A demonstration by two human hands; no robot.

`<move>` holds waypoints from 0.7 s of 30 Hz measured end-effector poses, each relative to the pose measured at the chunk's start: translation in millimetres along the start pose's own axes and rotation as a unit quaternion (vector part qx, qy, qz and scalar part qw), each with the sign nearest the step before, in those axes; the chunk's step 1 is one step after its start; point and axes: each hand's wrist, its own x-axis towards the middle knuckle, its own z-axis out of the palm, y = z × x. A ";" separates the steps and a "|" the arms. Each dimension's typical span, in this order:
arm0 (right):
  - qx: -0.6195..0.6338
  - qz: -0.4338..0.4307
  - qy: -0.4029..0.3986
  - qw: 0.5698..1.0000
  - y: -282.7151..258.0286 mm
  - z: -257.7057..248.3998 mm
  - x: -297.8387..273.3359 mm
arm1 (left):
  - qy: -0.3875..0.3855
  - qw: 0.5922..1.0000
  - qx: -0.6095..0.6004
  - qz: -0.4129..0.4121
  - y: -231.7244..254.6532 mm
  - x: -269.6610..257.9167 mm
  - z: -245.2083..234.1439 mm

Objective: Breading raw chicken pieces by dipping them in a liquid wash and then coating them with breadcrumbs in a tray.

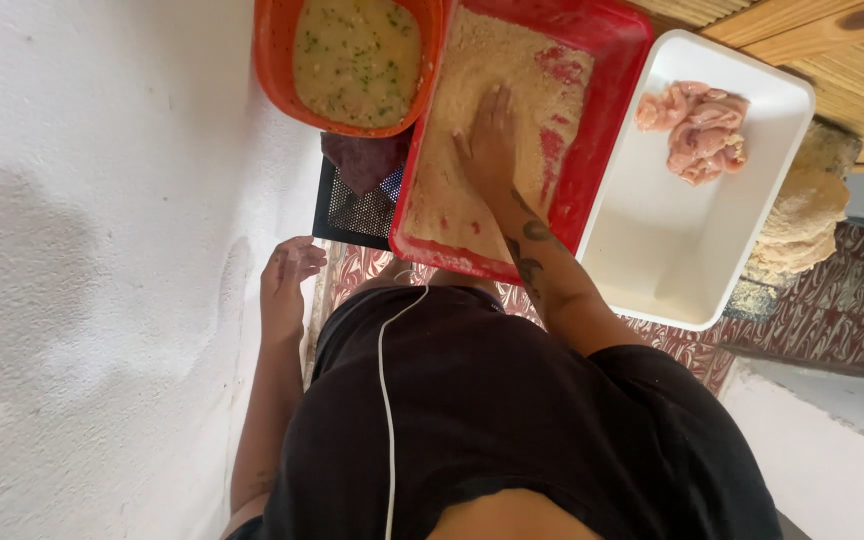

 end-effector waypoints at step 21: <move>-0.045 -0.038 -0.009 0.998 -17.0 13.9 9.4 | -0.016 1.000 -0.016 -0.002 2.3 -1.4 0.3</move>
